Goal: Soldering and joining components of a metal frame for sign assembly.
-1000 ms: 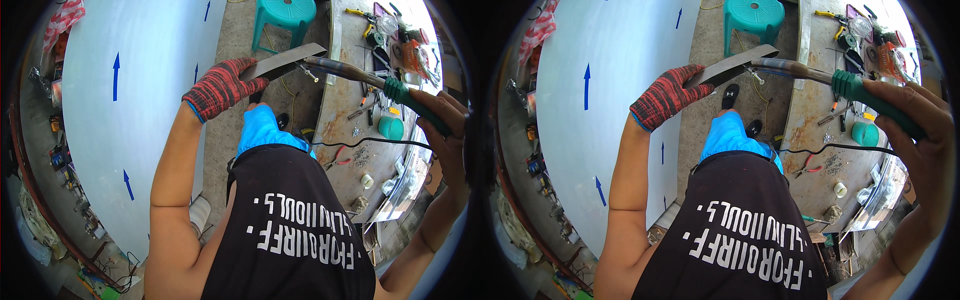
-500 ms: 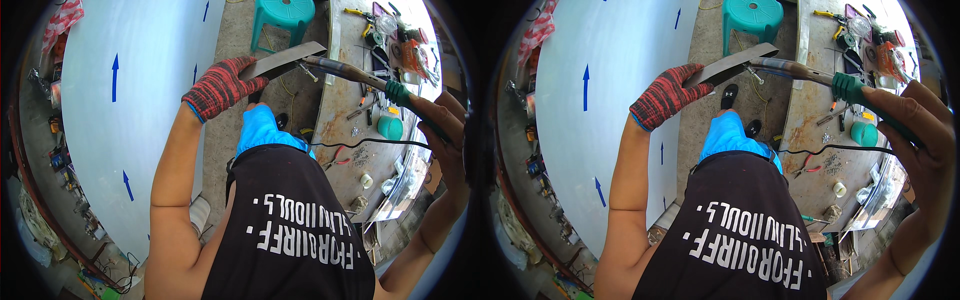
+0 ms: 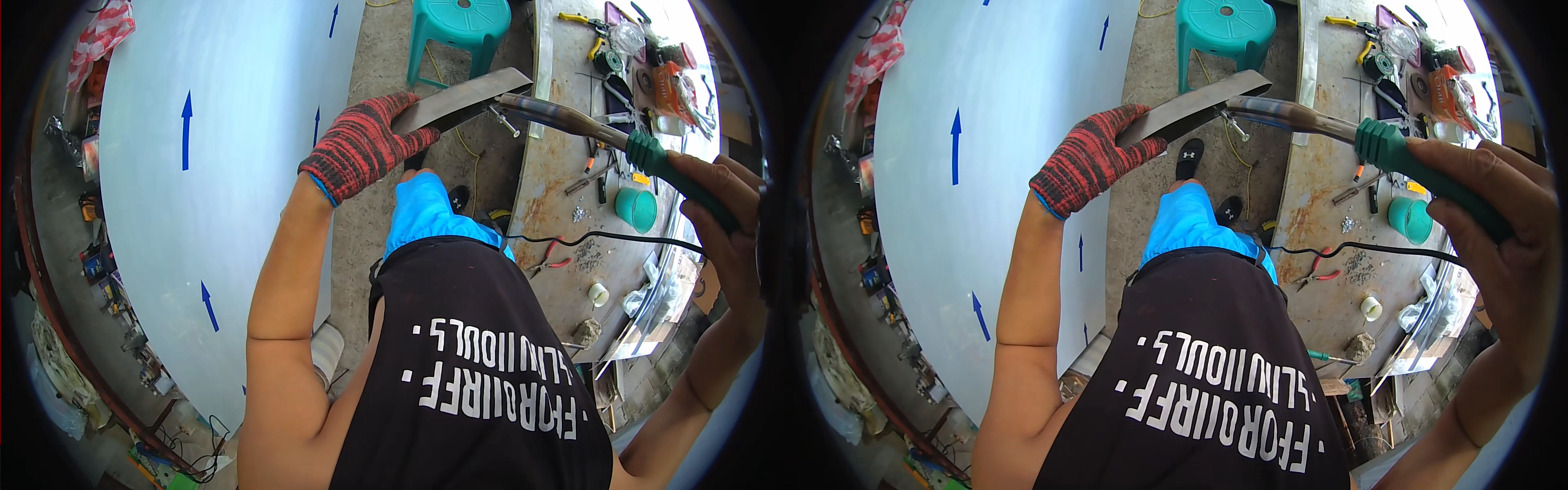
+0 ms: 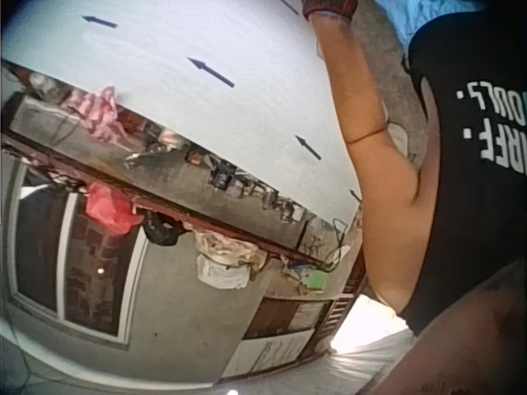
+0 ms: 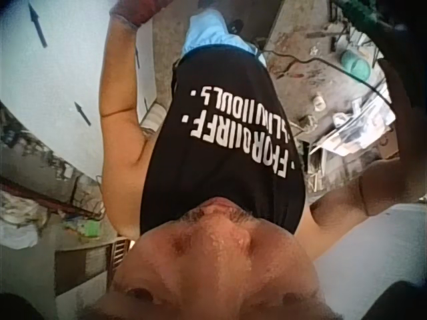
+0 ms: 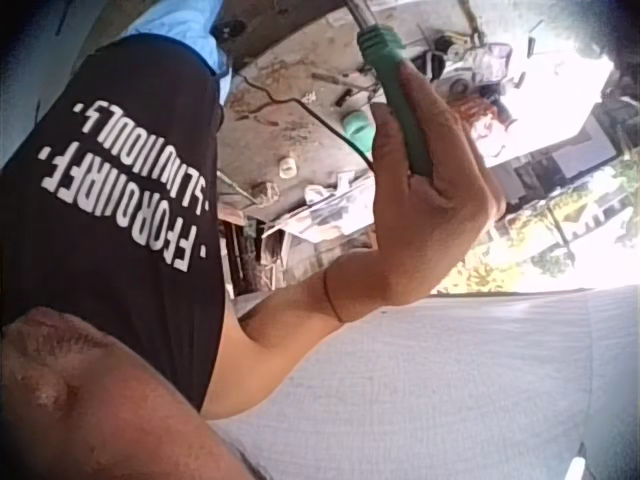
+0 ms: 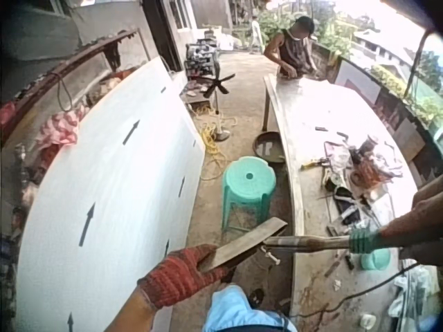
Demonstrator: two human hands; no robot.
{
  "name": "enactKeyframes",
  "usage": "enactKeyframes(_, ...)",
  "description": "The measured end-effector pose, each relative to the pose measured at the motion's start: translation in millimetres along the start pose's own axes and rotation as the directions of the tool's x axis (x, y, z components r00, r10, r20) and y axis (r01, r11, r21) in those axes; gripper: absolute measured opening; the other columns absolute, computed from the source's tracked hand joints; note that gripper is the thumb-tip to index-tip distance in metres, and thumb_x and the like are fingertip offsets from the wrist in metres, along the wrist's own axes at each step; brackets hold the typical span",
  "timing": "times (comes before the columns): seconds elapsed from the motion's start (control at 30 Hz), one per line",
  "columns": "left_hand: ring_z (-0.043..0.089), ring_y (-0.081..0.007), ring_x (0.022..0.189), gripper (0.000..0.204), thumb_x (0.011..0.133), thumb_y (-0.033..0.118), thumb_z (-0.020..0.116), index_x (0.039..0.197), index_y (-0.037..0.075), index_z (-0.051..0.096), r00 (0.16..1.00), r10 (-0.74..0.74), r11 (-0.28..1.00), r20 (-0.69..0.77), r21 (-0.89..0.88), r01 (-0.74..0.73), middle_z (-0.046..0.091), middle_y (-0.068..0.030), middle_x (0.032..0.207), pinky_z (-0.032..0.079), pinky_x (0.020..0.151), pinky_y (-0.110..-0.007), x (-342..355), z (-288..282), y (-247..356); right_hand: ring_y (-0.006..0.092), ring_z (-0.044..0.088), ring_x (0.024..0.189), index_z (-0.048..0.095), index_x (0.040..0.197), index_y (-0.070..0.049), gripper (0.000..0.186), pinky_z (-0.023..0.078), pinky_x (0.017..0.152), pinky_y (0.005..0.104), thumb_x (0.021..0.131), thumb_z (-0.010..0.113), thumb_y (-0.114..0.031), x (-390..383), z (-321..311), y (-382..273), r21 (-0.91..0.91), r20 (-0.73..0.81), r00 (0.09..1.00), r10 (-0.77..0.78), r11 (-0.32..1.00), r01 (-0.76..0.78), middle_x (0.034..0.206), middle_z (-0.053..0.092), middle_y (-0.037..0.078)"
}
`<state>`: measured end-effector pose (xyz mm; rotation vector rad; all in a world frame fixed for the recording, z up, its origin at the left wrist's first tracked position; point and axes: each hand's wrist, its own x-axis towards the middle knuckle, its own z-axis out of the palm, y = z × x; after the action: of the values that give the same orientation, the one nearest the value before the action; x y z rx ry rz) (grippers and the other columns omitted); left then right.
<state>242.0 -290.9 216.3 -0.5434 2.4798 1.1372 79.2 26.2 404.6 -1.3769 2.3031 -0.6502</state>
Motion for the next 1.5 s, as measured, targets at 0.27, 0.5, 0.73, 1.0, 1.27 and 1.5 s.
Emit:
enactKeyframes(0.27, 0.065, -0.0310, 0.121, 0.076, 0.088, 0.045, 0.081, 0.142, -0.003, 0.057, 1.000, -0.012, 0.999, 0.022, -0.052, 0.013, 0.067, -0.0237, 0.129, 0.049, 0.107, -0.038, 1, 0, -4, 0.0187, 0.076, 0.087, 0.078, 0.119, -0.006, 0.036, 0.060, 0.070, 0.0307, 0.083, 0.082, -0.002, -2, -1, -3, -0.039, 0.041, 0.996, -0.082, 0.996, 0.083, 0.101, 0.079, 0.013)
enactKeyframes(0.5, 0.066, -0.0318, 0.120, 0.076, 0.088, 0.045, 0.081, 0.142, -0.003, 0.057, 0.999, -0.004, 0.999, -0.032, -0.039, 0.003, 0.067, -0.0246, 0.126, 0.051, 0.105, -0.038, 0, 5, 0, 0.0133, 0.053, 0.073, 0.073, 0.123, -0.003, 0.036, 0.041, 0.060, 0.0266, 0.087, 0.075, 0.004, -14, 14, -24, -0.322, -0.009, 1.000, 0.027, 0.946, -0.029, 0.088, 0.053, 0.007)
enactKeyframes(0.73, 0.066, -0.0327, 0.119, 0.074, 0.089, 0.045, 0.079, 0.140, -0.005, 0.057, 0.999, 0.005, 1.000, -0.040, 0.014, -0.005, 0.068, -0.0245, 0.126, 0.051, 0.104, -0.038, 2, 10, -3, 0.0129, 0.049, 0.065, 0.072, 0.123, -0.002, 0.040, 0.038, 0.056, 0.0280, 0.084, 0.073, 0.008, -8, 19, -27, -0.282, 0.004, 0.999, 0.040, 0.959, -0.037, 0.079, 0.052, 0.007)
enactKeyframes(1.0, 0.065, -0.0330, 0.122, 0.075, 0.089, 0.047, 0.078, 0.140, -0.005, 0.057, 0.999, 0.013, 1.000, -0.041, 0.008, -0.012, 0.067, -0.0247, 0.128, 0.051, 0.105, -0.039, 2, 14, -5, 0.0130, 0.048, 0.063, 0.073, 0.123, -0.003, 0.043, 0.035, 0.054, 0.0289, 0.082, 0.074, 0.010, -12, 27, -29, -0.297, -0.012, 0.999, 0.051, 0.953, -0.052, 0.077, 0.052, 0.007)
enactKeyframes(1.27, 0.066, -0.0344, 0.118, 0.071, 0.090, 0.048, 0.077, 0.138, -0.002, 0.059, 0.999, -0.014, 0.999, -0.029, 0.048, 0.015, 0.068, -0.0235, 0.125, 0.052, 0.102, -0.040, 4, 14, -4, 0.0124, 0.050, 0.062, 0.073, 0.123, -0.004, 0.042, 0.037, 0.054, 0.0282, 0.082, 0.074, 0.010, -9, 25, -30, -0.289, -0.040, 0.996, 0.084, 0.953, -0.092, 0.076, 0.055, 0.007)
enactKeyframes(1.5, 0.067, -0.0350, 0.118, 0.071, 0.090, 0.048, 0.076, 0.138, -0.001, 0.059, 0.999, 0.001, 0.997, -0.036, 0.072, 0.002, 0.068, -0.0238, 0.125, 0.052, 0.102, -0.040, 2, 14, -4, 0.0119, 0.050, 0.062, 0.074, 0.121, -0.004, 0.042, 0.037, 0.053, 0.0280, 0.081, 0.074, 0.011, -11, 27, -35, -0.263, -0.065, 0.995, 0.079, 0.960, -0.094, 0.074, 0.054, 0.007)
